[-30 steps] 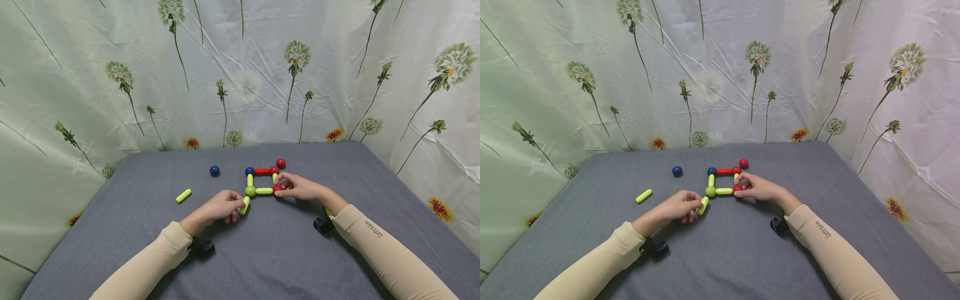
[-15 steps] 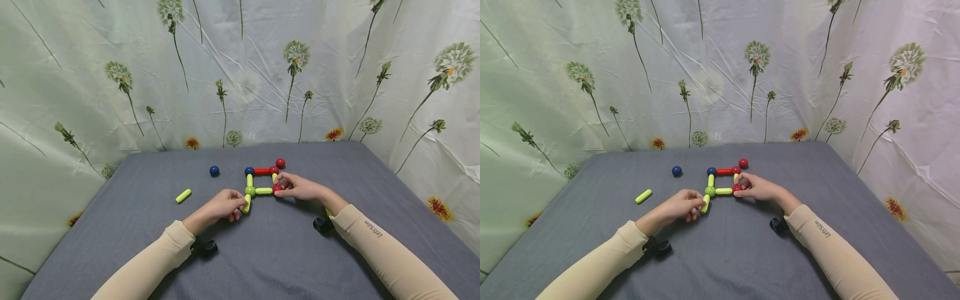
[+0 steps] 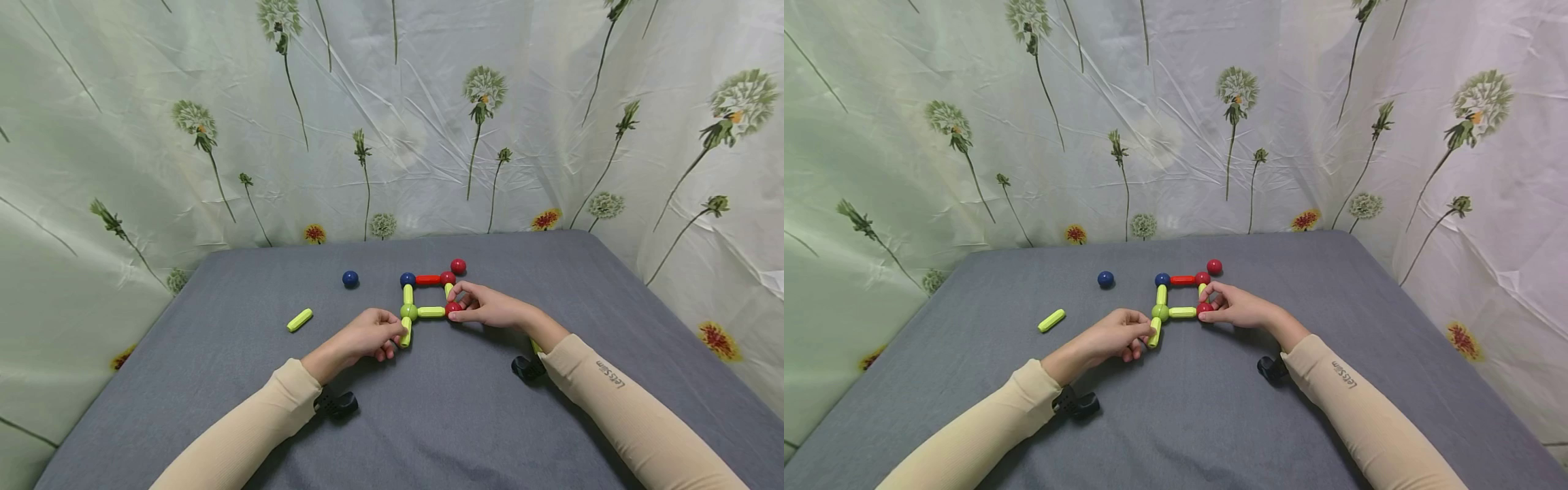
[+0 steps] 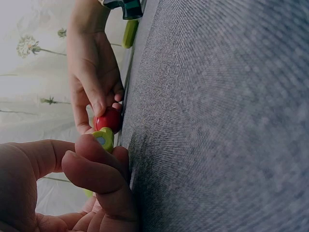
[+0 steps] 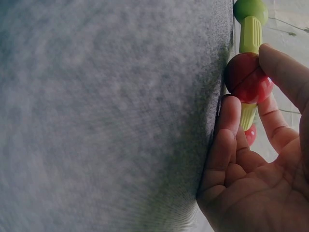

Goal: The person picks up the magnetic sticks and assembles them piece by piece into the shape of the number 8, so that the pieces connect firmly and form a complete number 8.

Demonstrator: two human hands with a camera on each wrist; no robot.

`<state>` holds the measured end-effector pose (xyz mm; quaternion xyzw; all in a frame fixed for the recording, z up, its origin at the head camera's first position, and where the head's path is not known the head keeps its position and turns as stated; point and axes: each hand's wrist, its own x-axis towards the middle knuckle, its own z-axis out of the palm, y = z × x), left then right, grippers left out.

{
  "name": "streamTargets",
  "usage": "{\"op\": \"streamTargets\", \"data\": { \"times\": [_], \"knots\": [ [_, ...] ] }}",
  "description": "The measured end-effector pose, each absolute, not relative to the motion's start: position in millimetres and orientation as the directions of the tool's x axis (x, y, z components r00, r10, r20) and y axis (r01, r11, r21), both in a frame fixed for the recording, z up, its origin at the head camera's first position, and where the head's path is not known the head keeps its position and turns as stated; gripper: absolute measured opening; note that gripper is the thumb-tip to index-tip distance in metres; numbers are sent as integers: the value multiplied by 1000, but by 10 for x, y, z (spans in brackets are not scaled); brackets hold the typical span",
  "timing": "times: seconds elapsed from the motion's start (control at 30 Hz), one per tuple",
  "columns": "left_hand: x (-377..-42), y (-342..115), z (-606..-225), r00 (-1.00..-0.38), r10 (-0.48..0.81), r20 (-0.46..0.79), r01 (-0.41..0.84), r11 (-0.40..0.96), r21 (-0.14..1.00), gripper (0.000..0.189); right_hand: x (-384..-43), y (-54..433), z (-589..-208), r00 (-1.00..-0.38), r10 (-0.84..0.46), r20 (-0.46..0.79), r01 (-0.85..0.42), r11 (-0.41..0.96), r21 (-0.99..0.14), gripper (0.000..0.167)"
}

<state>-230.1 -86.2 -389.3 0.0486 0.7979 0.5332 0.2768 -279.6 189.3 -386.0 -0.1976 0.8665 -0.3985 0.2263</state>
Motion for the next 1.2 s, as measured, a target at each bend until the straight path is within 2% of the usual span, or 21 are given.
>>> {"op": "streamTargets", "data": {
  "times": [0.9,1.2],
  "knots": [
    [-2308,-793,-3913,-848,385,-365,-214,382,899,21,-2805,1901,-3888,-818,-534,-214,-190,601,-777,39],
    [-2324,-778,-3929,-840,384,-384,-258,339,905,23,-2803,1897,-3877,-818,-533,-218,-181,598,-781,40]
  ]
}}
